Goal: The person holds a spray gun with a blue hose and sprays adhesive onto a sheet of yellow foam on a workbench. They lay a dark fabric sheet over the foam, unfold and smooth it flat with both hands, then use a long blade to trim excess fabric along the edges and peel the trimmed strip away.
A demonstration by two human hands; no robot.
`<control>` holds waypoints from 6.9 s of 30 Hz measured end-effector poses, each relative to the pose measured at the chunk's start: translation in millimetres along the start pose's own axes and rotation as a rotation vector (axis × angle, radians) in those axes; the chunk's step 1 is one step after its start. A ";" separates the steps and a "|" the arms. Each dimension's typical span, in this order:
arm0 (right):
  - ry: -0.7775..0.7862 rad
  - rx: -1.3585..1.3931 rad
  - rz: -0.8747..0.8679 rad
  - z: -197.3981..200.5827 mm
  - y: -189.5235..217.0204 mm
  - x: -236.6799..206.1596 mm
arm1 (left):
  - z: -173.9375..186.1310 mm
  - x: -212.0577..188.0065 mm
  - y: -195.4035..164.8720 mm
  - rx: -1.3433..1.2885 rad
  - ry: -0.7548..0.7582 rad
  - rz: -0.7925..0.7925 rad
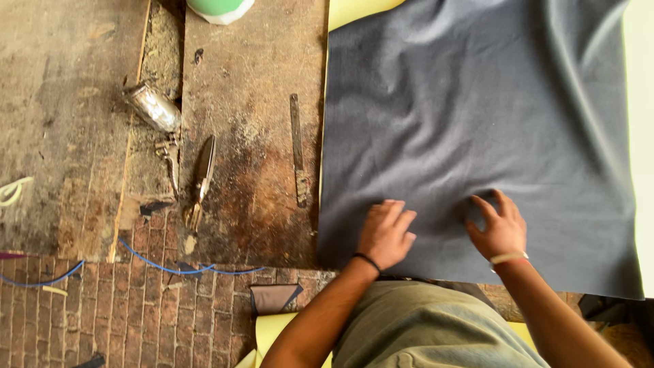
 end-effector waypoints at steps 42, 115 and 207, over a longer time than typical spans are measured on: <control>-0.016 -0.026 0.469 -36.6 146.1 550.0 | 68.9 312.5 216.8 0.422 0.065 0.331; 0.294 -0.131 0.132 -87.7 133.0 700.9 | 71.1 513.0 243.6 0.287 -0.086 0.208; 0.010 -0.010 -0.388 42.3 -251.7 255.1 | -189.8 627.2 -1.8 0.563 0.148 -0.186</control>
Point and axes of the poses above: each hand's wrist, its own x-axis towards the middle knuckle, its own z-axis out of the back of the hand, y = z × x, the point moved 1 cm from there along x, towards the middle knuckle, and after that the axes turned 1 degree about z, right-handed, at the moved point
